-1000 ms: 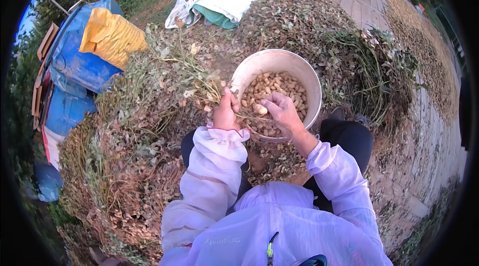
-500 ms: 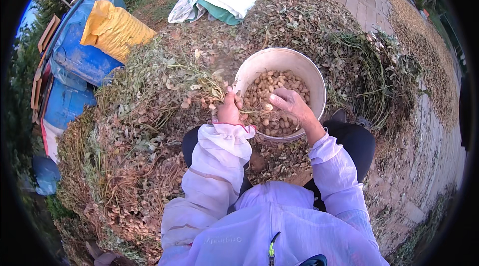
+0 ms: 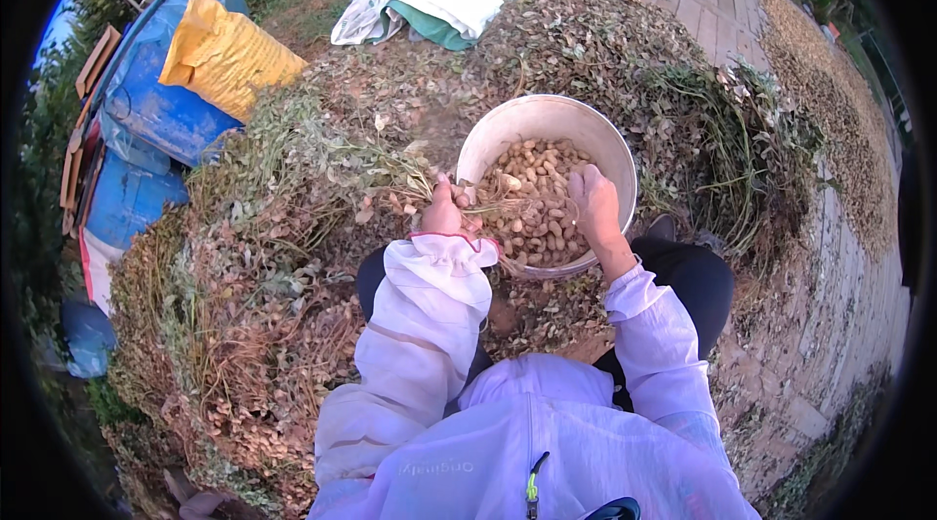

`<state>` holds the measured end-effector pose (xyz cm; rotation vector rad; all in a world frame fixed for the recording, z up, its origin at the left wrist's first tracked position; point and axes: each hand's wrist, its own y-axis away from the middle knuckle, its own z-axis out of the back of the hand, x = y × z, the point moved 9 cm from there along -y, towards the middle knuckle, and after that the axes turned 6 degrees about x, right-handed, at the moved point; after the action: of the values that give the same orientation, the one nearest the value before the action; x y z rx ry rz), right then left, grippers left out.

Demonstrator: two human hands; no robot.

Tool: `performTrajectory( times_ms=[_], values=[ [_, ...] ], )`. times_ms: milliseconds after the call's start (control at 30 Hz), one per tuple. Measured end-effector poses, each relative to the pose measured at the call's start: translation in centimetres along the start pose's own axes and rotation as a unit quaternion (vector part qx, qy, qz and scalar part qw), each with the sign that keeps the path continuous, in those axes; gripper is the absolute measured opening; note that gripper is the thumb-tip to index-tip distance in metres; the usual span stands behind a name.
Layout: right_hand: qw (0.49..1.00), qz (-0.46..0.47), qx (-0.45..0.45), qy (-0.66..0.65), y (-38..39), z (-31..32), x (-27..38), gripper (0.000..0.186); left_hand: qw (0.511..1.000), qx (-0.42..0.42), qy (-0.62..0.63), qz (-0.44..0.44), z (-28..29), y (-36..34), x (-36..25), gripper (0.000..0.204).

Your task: The person sits on the ground and removes peanuts from their pods by hand, placing the shelled nuts into a white bucket. The person repeatedly picks up dried peanut stalks, strips the pods, and discards the empty stems.

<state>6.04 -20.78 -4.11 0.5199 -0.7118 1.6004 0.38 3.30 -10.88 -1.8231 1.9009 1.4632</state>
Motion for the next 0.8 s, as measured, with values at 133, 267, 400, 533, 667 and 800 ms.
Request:
performTrajectory(
  times_ms=[133, 267, 400, 533, 667, 800],
  values=[
    [0.835, 0.004, 0.257, -0.487, 2.3, -3.0, 6.2, 0.036, 0.999, 0.017, 0.038, 0.029, 0.3, -0.5, 0.4, 0.032],
    [0.895, 0.198, 0.283, -0.281, 2.8, -2.6, 10.0, 0.055, 0.998, 0.032, 0.045, 0.038, 0.0, -0.3, 0.7, 0.032],
    [0.915, 0.117, 0.3, -0.244, 3.1, -3.7, 8.2, 0.051, 0.998, 0.037, 0.043, 0.012, -0.3, 0.2, 0.3, 0.032],
    [0.954, 0.047, 0.235, -0.182, 3.6, -4.4, 7.2, 0.041, 0.999, 0.025, 0.029, 0.0, 0.2, 0.0, 0.3, 0.032],
    [0.954, 0.13, 0.233, -0.136, 3.7, -4.2, 7.6, 0.038, 1.0, 0.012, 0.005, -0.012, -0.4, 1.0, -0.3, 0.031],
    [0.941, 0.236, 0.234, 0.067, 3.0, -2.3, 10.1, 0.02, 0.997, -0.055, -0.047, -0.028, 1.2, 0.5, -0.1, 0.041]
  ],
)
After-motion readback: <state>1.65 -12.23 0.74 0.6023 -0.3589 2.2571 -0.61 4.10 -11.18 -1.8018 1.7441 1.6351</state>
